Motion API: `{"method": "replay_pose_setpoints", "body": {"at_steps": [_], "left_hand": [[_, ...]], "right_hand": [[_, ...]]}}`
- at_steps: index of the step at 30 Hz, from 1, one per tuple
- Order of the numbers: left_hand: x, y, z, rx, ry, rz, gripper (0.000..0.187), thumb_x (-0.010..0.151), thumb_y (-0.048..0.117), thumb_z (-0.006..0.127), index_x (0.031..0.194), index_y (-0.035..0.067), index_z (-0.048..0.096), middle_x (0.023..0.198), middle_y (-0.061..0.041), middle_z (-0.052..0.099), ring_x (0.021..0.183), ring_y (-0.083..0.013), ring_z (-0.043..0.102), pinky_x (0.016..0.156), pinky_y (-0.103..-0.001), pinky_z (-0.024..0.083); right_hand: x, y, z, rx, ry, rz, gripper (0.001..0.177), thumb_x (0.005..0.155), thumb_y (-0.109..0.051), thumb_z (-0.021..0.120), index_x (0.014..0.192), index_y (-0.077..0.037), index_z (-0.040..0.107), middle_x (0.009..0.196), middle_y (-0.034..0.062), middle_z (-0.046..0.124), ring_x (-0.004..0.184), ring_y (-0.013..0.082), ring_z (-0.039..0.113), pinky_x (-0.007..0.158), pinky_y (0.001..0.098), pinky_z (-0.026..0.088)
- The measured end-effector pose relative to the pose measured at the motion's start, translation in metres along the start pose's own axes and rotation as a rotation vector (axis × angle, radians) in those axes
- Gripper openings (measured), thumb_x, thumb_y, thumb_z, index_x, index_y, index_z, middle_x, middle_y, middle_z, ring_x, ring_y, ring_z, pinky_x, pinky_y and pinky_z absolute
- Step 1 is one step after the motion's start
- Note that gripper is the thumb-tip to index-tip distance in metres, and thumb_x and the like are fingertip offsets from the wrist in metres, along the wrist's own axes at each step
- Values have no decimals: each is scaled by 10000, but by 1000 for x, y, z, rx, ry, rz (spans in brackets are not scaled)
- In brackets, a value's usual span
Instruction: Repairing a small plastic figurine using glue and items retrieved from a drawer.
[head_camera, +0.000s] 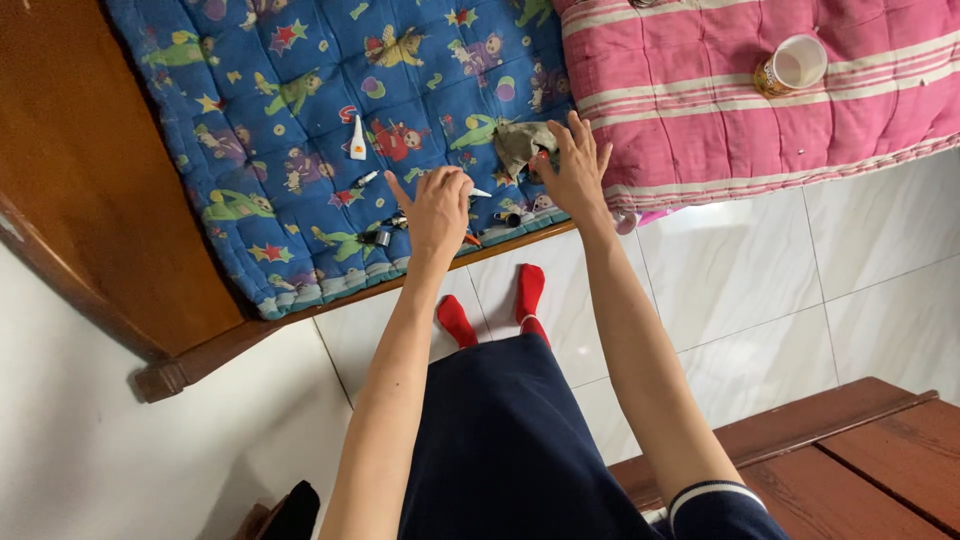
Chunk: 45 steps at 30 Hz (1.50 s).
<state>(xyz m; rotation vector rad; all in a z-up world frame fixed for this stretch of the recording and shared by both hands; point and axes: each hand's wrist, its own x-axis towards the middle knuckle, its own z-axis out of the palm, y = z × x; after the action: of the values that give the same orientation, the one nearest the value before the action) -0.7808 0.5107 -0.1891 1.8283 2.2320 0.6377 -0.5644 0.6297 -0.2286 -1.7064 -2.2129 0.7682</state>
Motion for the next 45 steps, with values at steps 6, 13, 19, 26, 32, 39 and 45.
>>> {"method": "replay_pose_setpoints", "body": {"at_steps": [6, 13, 19, 26, 32, 39, 45], "left_hand": [[15, 3, 47, 23, -34, -42, 363, 1023, 462, 630, 1225, 168, 693, 1318, -17, 619, 1286, -272, 554, 1117, -812, 53], [25, 8, 92, 71, -112, -108, 489, 1019, 479, 616, 1392, 163, 613, 1533, -90, 469, 1464, -362, 384, 1136, -798, 0], [14, 2, 136, 106, -120, -92, 527, 1002, 458, 632, 1430, 152, 598, 1578, -107, 434, 1492, -372, 353, 1142, -788, 13], [3, -9, 173, 170, -212, -87, 499, 1006, 444, 624, 1404, 143, 608, 1574, -115, 436, 1497, -380, 347, 1145, -802, 30], [-5, -17, 199, 165, -276, -102, 490, 1009, 435, 618, 1399, 139, 613, 1573, -116, 437, 1484, -378, 355, 1148, -791, 37], [-24, -24, 217, 132, -328, -126, 506, 980, 437, 636, 1397, 152, 616, 1575, -106, 420, 1502, -369, 328, 1149, -786, 23], [-22, -24, 209, 140, -361, -121, 516, 984, 443, 631, 1408, 152, 603, 1595, -113, 399, 1512, -366, 316, 1146, -784, 20]], "right_hand": [[19, 39, 29, -36, -2, 13, 673, 1008, -389, 673, 1578, -172, 389, 1677, 144, 292, 1562, 366, 218, 1197, 729, 55], [41, 99, 57, -85, -51, 22, 663, 1013, -387, 646, 1582, -154, 397, 1684, 144, 285, 1567, 354, 206, 1196, 724, 49], [35, 150, 113, -137, -112, 41, 649, 1005, -414, 631, 1543, -118, 422, 1639, 145, 351, 1530, 355, 264, 1185, 728, 69], [3, 211, 213, -193, -298, 112, 607, 1002, -447, 585, 1510, -132, 480, 1629, 68, 394, 1538, 317, 290, 1196, 732, 85], [-6, 185, 225, -126, -569, 258, 674, 967, -679, 407, 1461, -242, 544, 1684, 58, 238, 1561, 358, 106, 1157, 756, -23], [-4, 188, 261, -145, -554, 317, 756, 960, -735, 250, 1462, -252, 543, 1694, 64, 138, 1545, 412, 45, 1132, 760, -59], [-11, 193, 269, -336, -379, 128, 863, 1018, -736, 282, 1469, -49, 542, 1688, 58, 295, 1553, 345, 233, 1178, 735, 41]]}}
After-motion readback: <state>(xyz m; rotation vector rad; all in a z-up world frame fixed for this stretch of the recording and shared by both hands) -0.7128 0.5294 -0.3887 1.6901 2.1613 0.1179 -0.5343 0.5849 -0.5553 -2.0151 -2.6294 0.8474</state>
